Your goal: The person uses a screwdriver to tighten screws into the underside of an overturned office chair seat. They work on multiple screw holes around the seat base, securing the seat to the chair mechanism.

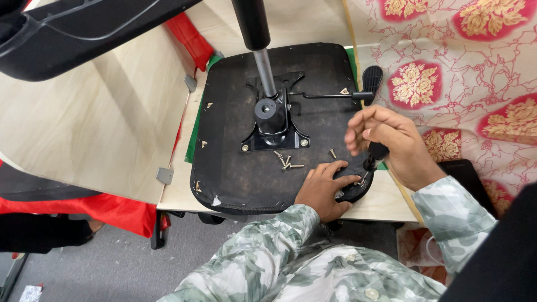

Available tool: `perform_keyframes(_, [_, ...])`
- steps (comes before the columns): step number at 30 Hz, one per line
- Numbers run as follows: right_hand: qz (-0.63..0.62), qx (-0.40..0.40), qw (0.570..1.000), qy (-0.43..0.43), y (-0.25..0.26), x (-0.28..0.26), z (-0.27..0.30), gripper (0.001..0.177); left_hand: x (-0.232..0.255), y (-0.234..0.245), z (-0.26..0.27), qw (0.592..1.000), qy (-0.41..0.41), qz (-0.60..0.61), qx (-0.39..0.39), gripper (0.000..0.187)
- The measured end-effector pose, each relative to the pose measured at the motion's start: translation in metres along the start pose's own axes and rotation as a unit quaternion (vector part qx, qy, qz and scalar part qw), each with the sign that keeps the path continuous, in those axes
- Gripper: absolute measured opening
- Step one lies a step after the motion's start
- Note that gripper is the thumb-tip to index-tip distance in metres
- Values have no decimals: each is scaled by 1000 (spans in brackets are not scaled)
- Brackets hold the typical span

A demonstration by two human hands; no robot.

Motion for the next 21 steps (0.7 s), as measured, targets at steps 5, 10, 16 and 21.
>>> perform_keyframes(5, [141,34,989,17,-5,-9,-1,33,-2,1,1,1000,-9,3,9,66])
perform_keyframes(10, [106,140,982,63,3,-2,4,44,0,0,-1,1000,-7,5,1,66])
perform_keyframes(16, [81,178,967,161,-12,3,29,34,-4,4,3,999,-12,27,14,65])
perform_keyframes(21, [243,102,954,143,-22,-5,31,29,-6,5,5,999,-27,36,27,65])
Point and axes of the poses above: each hand's wrist, its own z-axis away from the middle knuckle, its own y-axis out of the back of the hand, x = y × z, the point moved 5 cm from there along -z, towards the middle knuckle, and after that the axes turned 14 degrees about -z, right-handed, at the moved point
